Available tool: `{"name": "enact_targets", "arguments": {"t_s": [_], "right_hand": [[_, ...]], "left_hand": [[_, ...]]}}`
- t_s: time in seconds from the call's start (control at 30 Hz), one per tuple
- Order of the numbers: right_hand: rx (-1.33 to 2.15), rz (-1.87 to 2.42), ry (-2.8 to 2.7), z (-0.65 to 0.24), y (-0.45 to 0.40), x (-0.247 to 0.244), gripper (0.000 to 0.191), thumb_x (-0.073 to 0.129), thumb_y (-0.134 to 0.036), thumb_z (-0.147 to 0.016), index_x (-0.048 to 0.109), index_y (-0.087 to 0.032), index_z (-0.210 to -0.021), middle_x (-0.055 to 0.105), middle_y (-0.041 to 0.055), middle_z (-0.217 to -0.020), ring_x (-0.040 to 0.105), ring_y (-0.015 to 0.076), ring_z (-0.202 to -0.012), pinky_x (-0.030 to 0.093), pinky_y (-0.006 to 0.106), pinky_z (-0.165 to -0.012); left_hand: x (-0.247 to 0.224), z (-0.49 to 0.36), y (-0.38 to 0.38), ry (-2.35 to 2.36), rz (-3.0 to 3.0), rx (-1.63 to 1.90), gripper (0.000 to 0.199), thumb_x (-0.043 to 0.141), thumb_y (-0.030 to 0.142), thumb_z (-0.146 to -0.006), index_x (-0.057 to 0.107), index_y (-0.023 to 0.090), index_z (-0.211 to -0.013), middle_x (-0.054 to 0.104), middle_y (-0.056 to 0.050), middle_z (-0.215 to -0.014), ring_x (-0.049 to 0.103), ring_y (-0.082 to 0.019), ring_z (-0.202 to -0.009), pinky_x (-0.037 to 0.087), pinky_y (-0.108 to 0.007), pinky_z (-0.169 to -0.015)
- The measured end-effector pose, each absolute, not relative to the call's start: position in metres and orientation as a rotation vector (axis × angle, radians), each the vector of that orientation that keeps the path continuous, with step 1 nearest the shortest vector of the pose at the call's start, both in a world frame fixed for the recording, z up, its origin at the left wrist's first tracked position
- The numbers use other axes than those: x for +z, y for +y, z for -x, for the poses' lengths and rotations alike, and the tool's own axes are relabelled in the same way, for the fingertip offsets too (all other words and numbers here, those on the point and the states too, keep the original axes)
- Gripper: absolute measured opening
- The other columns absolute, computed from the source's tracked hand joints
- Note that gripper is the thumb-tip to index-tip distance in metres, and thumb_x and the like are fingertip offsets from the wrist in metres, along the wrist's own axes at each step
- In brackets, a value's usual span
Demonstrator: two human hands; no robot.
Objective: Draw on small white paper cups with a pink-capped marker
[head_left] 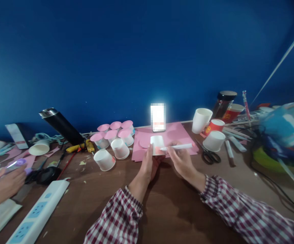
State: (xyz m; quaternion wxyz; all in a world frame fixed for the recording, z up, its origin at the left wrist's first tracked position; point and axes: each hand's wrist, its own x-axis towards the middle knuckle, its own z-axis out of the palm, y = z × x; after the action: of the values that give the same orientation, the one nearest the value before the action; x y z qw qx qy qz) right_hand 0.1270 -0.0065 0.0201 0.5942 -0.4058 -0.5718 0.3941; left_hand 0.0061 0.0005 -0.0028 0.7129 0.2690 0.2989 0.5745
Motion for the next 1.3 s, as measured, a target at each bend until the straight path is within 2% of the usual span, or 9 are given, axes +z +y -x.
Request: {"name": "enact_targets", "arguments": {"t_s": [0.23,0.47,0.73,0.9,1.3], "right_hand": [[0.935,0.929,-1.344,-0.1267,-0.0073,0.0199,0.018,0.058,-0.035,-0.083,0.055,-0.019,-0.075,0.059,-0.0006,-0.064,0.058,0.0144,-0.060,0.048,0.025,-0.058],[0.949,0.951,-1.350,-0.1271,-0.0085,0.0212,0.019,0.058,-0.037,-0.083,0.057,-0.019,-0.078,0.062,0.0015,-0.068,0.060,0.0162,-0.064,0.049,0.026,-0.059],[0.947,0.936,-1.305,-0.1281,-0.0072,0.0205,0.016,0.058,-0.032,-0.083,0.054,-0.019,-0.074,0.056,-0.0021,-0.062,0.055,0.0133,-0.058,0.045,0.024,-0.056],[1.006,0.904,-1.306,-0.1272,-0.0066,0.0194,0.019,0.059,-0.036,-0.082,0.053,-0.020,-0.075,0.058,-0.0016,-0.063,0.057,0.0143,-0.059,0.047,0.025,-0.057],[0.987,0.925,-1.319,-0.1273,-0.0058,0.0178,0.021,0.059,-0.038,-0.083,0.054,-0.019,-0.076,0.057,-0.0008,-0.062,0.055,0.0141,-0.059,0.047,0.025,-0.056]], "left_hand": [[-0.0032,-0.0059,0.0008,0.642,-0.590,1.268,0.046,0.049,0.052,-0.086,0.062,0.013,-0.108,0.069,-0.012,-0.104,0.063,-0.025,-0.098,0.045,-0.038,-0.090],[-0.0037,-0.0053,0.0008,0.636,-0.595,1.273,0.046,0.051,0.052,-0.085,0.063,0.013,-0.106,0.070,-0.012,-0.101,0.064,-0.024,-0.094,0.045,-0.038,-0.088],[-0.0032,-0.0053,0.0010,0.651,-0.561,1.284,0.043,0.051,0.050,-0.085,0.063,0.014,-0.104,0.070,-0.011,-0.099,0.064,-0.023,-0.093,0.045,-0.037,-0.088],[-0.0051,-0.0052,0.0026,0.663,-0.545,1.291,0.044,0.050,0.051,-0.085,0.063,0.014,-0.103,0.070,-0.010,-0.097,0.064,-0.022,-0.089,0.047,-0.036,-0.084],[-0.0058,-0.0058,0.0026,0.661,-0.555,1.301,0.044,0.051,0.051,-0.085,0.063,0.013,-0.104,0.070,-0.011,-0.100,0.064,-0.023,-0.091,0.047,-0.036,-0.084]]}}
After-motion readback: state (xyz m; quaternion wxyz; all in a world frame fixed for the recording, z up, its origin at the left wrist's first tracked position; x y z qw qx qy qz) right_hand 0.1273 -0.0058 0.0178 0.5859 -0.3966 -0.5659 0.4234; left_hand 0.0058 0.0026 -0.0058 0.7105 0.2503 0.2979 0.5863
